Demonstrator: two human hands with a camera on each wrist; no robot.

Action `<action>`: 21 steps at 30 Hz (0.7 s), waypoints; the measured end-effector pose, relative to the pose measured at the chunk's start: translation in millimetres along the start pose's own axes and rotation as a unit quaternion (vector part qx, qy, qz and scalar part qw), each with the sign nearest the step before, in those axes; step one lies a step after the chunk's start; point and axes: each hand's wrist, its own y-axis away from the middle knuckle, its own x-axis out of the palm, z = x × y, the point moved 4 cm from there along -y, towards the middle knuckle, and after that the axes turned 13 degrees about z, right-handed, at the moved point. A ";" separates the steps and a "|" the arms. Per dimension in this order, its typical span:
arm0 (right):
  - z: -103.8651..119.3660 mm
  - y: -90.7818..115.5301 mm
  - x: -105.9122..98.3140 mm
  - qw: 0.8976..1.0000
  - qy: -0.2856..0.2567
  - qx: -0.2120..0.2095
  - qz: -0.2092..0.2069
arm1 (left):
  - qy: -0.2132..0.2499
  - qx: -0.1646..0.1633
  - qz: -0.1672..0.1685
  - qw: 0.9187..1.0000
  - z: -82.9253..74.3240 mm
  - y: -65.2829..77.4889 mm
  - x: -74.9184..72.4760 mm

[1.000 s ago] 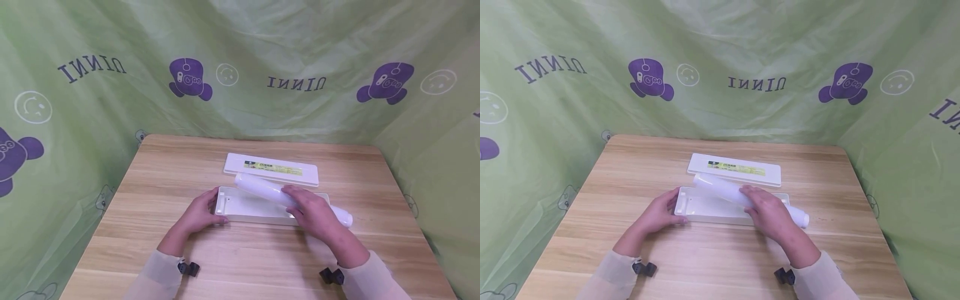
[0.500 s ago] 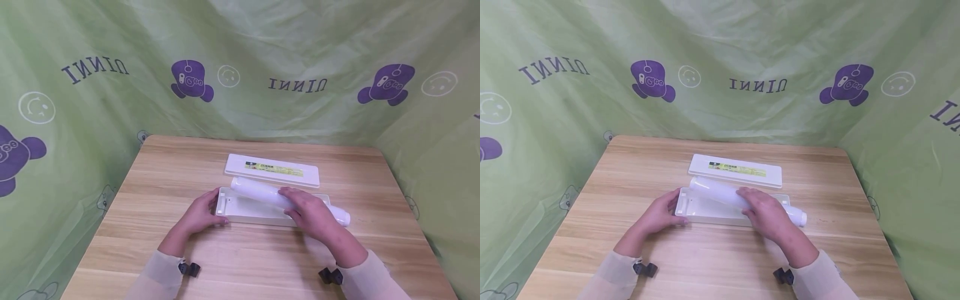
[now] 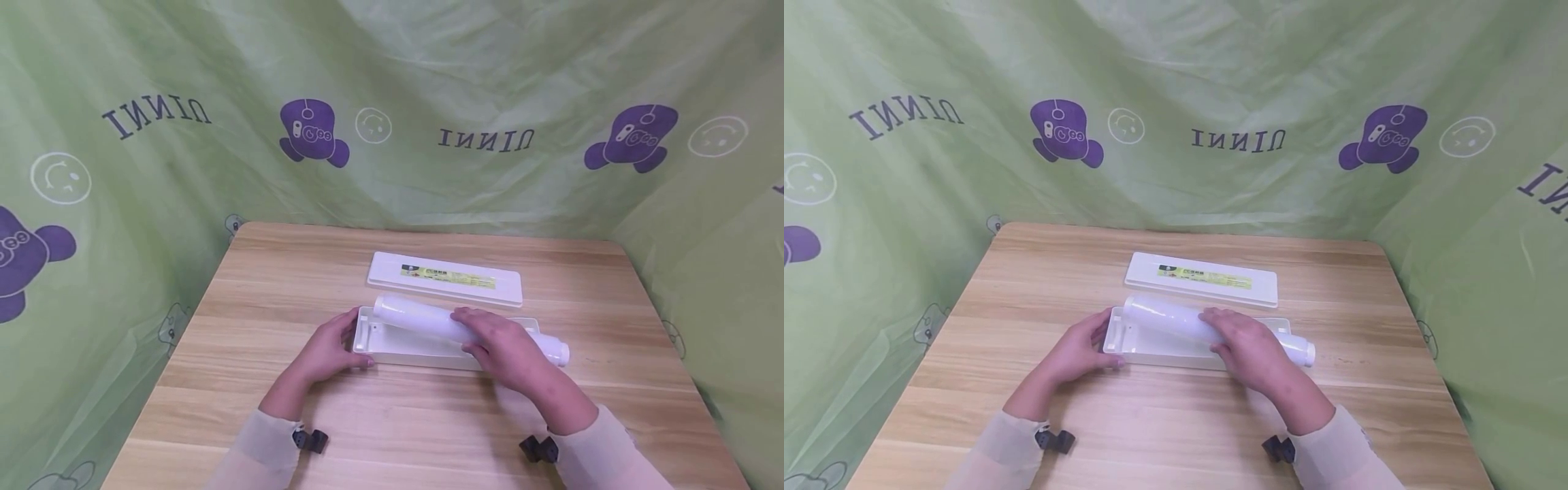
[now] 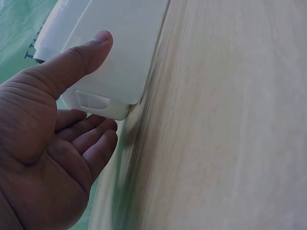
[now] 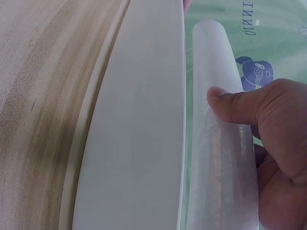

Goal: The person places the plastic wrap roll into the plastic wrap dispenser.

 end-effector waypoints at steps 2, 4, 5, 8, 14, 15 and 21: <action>-0.4 -0.4 0.6 1.000 0.001 -0.002 0.003 | 0.002 0.004 0.000 1.000 0.0 -0.3 0.2; -0.7 -0.6 1.1 1.000 0.001 -0.005 0.006 | 0.002 0.005 0.000 1.000 0.1 -0.3 0.4; -0.6 -0.7 1.2 1.000 0.001 -0.006 0.007 | 0.002 0.006 0.000 1.000 0.2 -0.6 0.5; -0.5 -1.4 2.0 1.000 0.003 -0.011 0.009 | -0.001 0.008 -0.002 1.000 0.0 -0.6 0.7; 0.6 -3.8 3.7 1.000 0.010 -0.024 0.013 | -0.007 0.003 -0.005 1.000 -0.2 -0.1 0.9; 0.6 -4.2 4.0 1.000 0.010 -0.026 0.015 | -0.009 0.002 -0.005 1.000 0.0 0.0 0.9; 0.0 -6.1 5.7 0.999 0.003 -0.029 0.025 | -0.008 -0.005 -0.005 1.000 0.1 0.7 0.5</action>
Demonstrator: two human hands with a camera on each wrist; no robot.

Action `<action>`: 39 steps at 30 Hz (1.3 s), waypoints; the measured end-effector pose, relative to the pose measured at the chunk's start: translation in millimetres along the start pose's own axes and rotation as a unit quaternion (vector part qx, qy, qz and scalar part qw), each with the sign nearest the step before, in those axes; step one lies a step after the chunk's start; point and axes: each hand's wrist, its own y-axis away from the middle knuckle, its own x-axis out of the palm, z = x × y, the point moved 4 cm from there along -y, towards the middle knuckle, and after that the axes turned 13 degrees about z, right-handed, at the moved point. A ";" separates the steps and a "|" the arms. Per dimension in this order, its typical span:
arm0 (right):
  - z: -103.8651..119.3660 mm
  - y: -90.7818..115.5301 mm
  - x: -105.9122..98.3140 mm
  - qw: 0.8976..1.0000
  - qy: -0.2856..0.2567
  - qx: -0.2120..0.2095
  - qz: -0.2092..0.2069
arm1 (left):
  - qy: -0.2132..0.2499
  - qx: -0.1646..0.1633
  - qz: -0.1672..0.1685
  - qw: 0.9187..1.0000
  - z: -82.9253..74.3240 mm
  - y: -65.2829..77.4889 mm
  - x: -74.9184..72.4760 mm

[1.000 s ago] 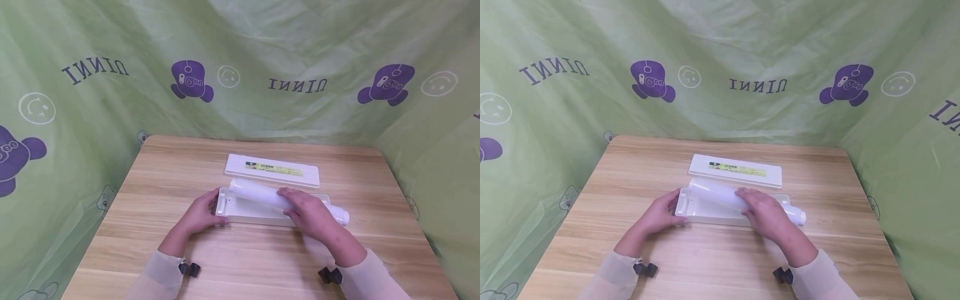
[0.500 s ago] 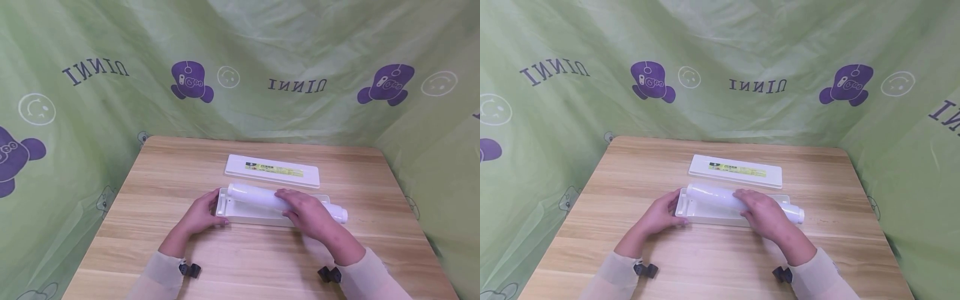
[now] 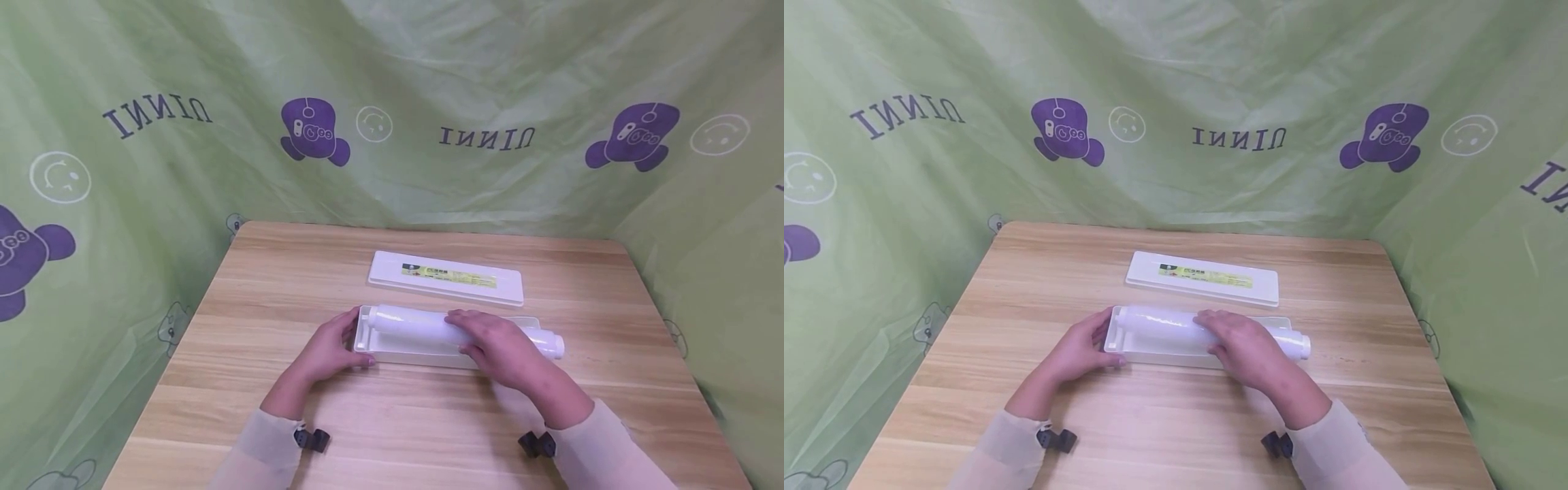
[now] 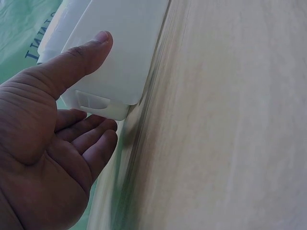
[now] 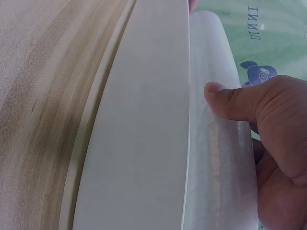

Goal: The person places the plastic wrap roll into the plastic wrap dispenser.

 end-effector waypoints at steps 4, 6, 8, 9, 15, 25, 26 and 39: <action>-0.1 -1.4 1.1 1.000 -0.002 -0.003 0.003 | -0.003 -0.003 0.000 1.000 -0.4 0.1 -0.5; -0.2 -2.0 2.2 1.000 -0.001 -0.004 0.006 | -0.003 -0.004 0.000 1.000 -0.6 0.0 -0.6; -0.1 -2.6 3.2 1.000 0.000 -0.005 0.008 | -0.001 -0.003 0.000 1.000 -0.6 -0.3 -0.5; 0.1 -3.0 3.6 1.000 0.001 -0.006 0.008 | 0.001 -0.002 0.000 1.000 -0.7 -0.4 -0.5; 0.9 -5.5 5.7 1.000 -0.005 -0.010 0.008 | 0.009 -0.007 0.001 1.000 -1.6 0.4 -0.8; 1.7 -8.5 8.0 1.000 -0.002 -0.014 0.017 | 0.015 -0.005 0.002 1.000 -2.9 0.3 -0.6; 1.9 -8.9 8.3 1.000 0.000 -0.015 0.018 | 0.015 -0.005 0.002 1.000 -2.8 0.4 -0.5; 2.8 -12.5 10.9 0.999 0.011 -0.021 0.027 | 0.012 -0.006 0.003 1.000 -3.0 2.2 0.4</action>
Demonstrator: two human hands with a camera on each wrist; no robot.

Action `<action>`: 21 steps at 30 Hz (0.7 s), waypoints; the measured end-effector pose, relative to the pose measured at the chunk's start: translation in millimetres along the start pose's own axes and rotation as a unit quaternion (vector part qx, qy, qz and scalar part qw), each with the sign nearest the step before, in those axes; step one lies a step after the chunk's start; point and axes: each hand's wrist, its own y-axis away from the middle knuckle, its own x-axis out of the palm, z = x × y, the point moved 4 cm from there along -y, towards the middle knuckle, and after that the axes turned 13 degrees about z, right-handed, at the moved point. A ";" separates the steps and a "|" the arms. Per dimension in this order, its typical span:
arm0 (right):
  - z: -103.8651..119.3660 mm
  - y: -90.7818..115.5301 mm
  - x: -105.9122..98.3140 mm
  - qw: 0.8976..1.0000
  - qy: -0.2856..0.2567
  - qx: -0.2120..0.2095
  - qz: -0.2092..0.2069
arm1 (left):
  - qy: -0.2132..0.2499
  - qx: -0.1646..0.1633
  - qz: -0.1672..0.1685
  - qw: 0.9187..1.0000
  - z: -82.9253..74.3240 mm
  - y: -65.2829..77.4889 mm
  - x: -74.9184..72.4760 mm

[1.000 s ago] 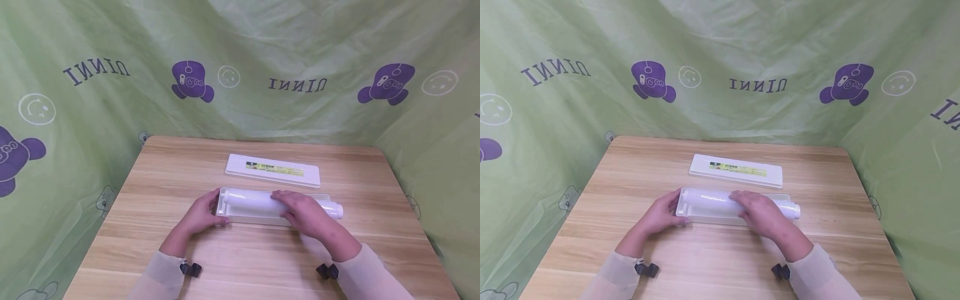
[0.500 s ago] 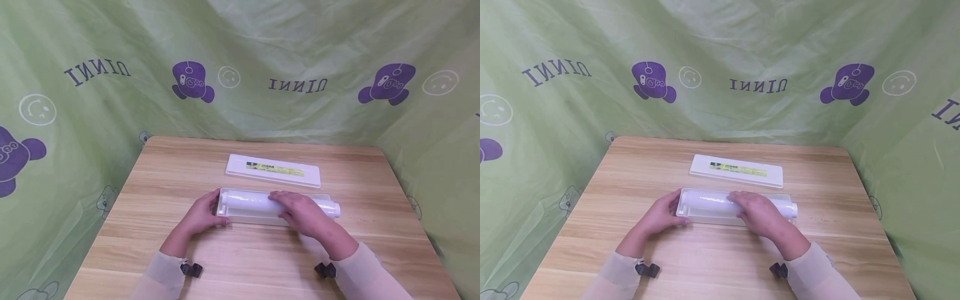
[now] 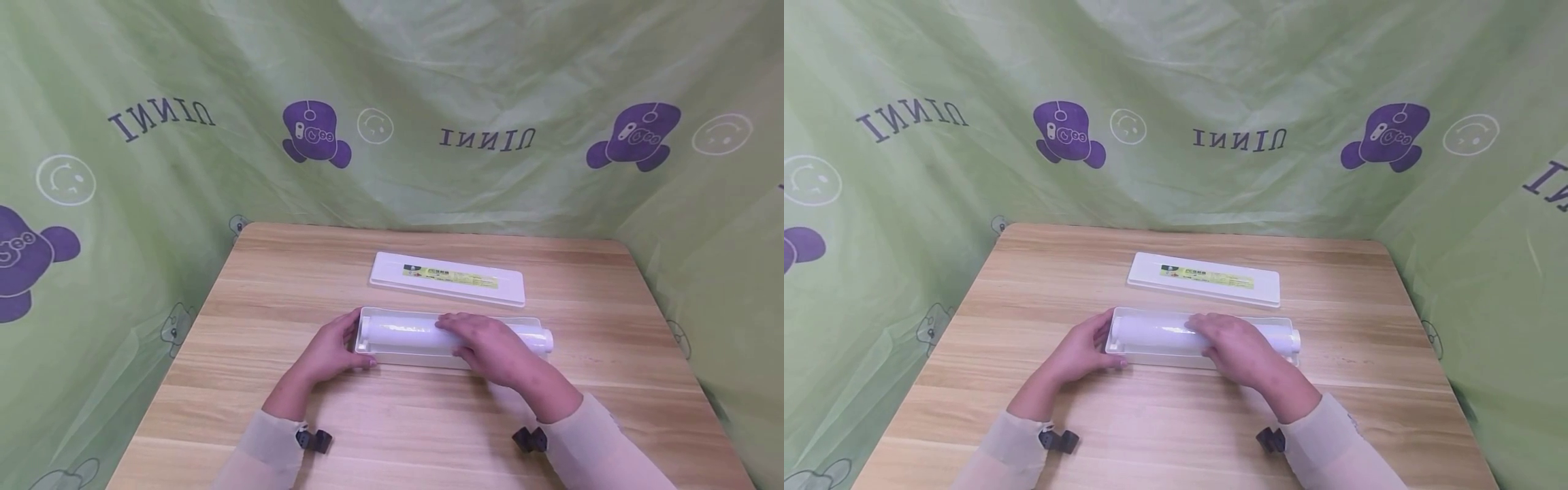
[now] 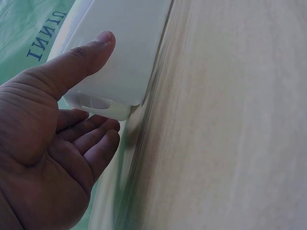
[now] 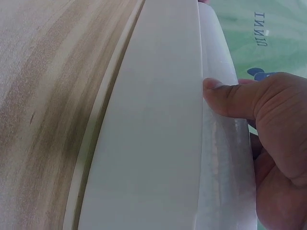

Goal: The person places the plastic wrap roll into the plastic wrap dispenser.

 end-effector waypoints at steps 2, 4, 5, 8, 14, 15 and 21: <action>-0.4 -0.8 0.6 1.000 0.003 0.000 0.004 | -0.001 -0.001 -0.002 1.000 -0.2 0.5 -0.1; -0.8 -1.8 1.2 1.000 0.007 -0.001 0.009 | 0.000 -0.003 -0.001 1.000 -0.8 0.7 -0.2; -1.0 -2.2 1.5 1.000 0.010 -0.001 0.011 | 0.001 -0.004 0.000 1.000 -1.3 0.9 -0.2; -0.9 -3.3 1.7 1.000 0.013 -0.005 0.015 | 0.004 -0.005 0.002 1.000 -2.3 0.6 -0.2; -1.2 -5.1 1.4 1.000 0.012 -0.012 0.017 | 0.001 -0.006 0.001 1.000 -1.9 0.2 -0.4; -1.5 -5.4 1.6 1.000 0.011 -0.012 0.018 | 0.000 -0.007 0.001 1.000 -1.7 0.3 -0.4; -2.8 -6.7 2.6 0.999 0.008 -0.008 0.030 | -0.004 -0.007 0.002 1.000 -1.6 0.4 -0.7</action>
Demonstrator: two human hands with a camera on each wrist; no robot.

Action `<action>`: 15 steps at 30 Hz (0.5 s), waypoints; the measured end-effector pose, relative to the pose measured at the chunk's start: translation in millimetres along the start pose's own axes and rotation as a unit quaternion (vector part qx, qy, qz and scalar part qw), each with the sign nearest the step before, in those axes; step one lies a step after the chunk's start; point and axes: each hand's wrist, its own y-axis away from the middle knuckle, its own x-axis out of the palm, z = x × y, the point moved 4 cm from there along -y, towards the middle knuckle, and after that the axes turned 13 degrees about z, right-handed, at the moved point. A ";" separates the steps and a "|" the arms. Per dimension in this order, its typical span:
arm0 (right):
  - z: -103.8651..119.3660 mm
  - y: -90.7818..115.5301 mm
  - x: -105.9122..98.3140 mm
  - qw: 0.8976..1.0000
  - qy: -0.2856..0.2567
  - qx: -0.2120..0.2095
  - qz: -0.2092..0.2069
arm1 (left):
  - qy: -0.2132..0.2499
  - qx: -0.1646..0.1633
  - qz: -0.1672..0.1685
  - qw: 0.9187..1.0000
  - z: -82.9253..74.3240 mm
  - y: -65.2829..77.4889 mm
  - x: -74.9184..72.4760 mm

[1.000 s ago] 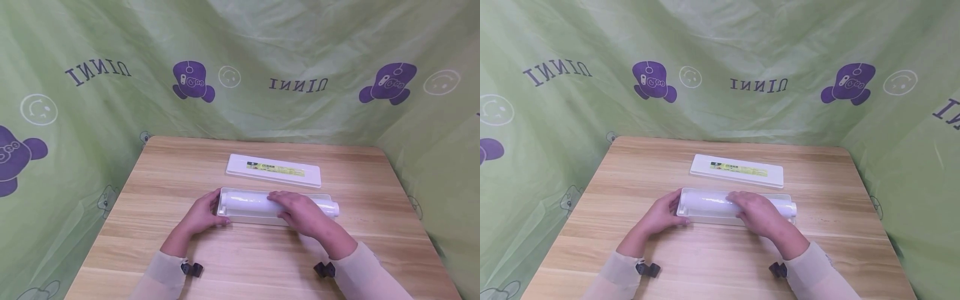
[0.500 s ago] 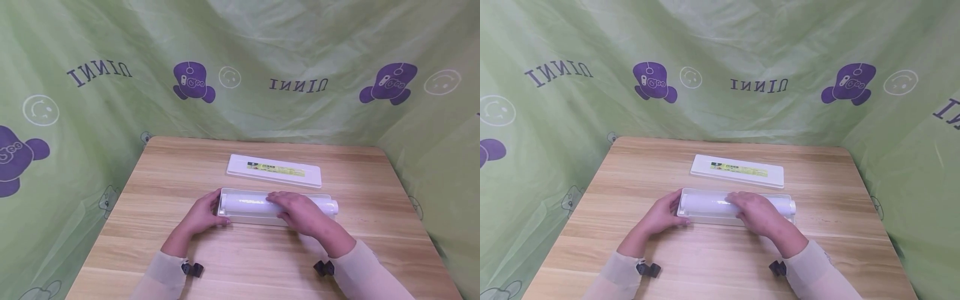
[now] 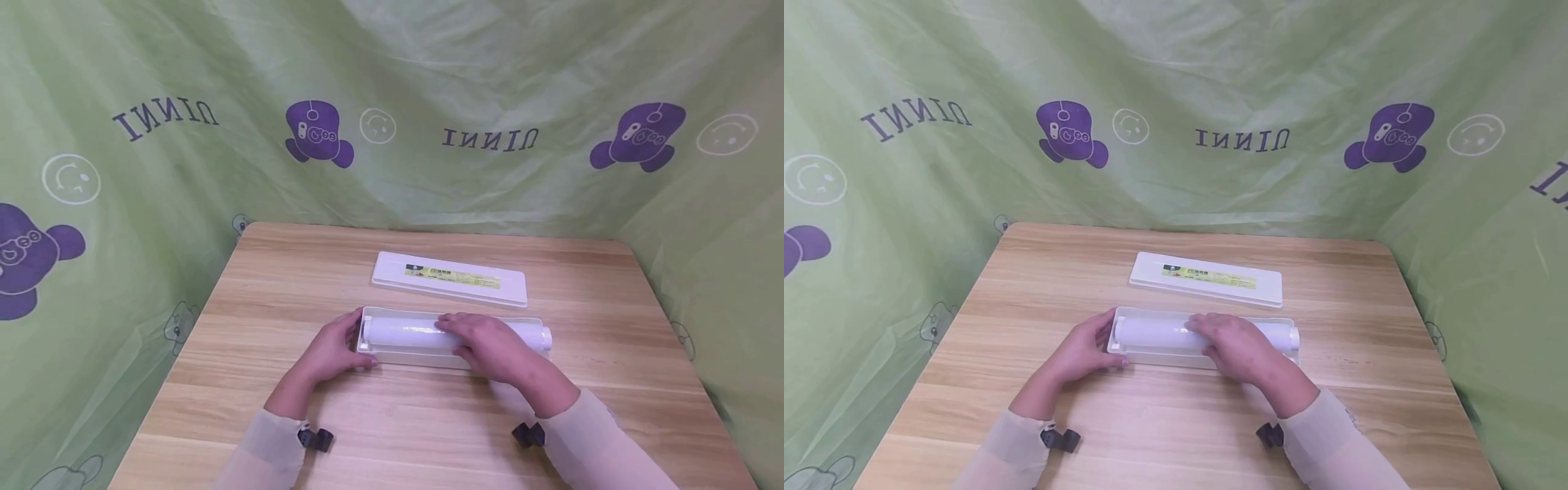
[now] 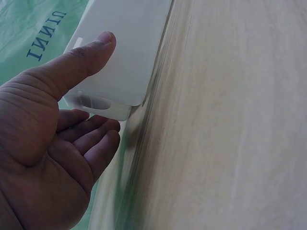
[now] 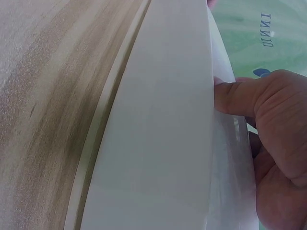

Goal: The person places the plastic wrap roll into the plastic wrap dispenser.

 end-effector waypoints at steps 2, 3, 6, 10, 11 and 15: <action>-0.6 -0.2 0.2 1.000 -0.001 0.002 0.003 | -0.002 0.000 0.000 1.000 0.1 -0.6 -0.3; -0.9 -0.4 0.3 1.000 -0.003 0.002 0.004 | -0.004 0.000 0.000 1.000 0.1 -0.8 -0.4; -2.0 -1.1 1.2 1.000 -0.012 0.000 0.008 | -0.004 0.002 0.000 1.000 0.4 -1.3 -0.5; -4.0 -2.0 3.9 1.000 -0.025 -0.004 0.013 | -0.006 0.004 0.000 1.000 0.5 -1.3 0.1; -4.7 -2.2 4.7 1.000 -0.027 -0.004 0.014 | -0.007 0.005 -0.001 1.000 0.5 -1.2 0.2; -7.6 -3.1 7.7 0.999 -0.038 -0.006 0.019 | -0.010 0.006 -0.001 1.000 1.0 -0.6 0.8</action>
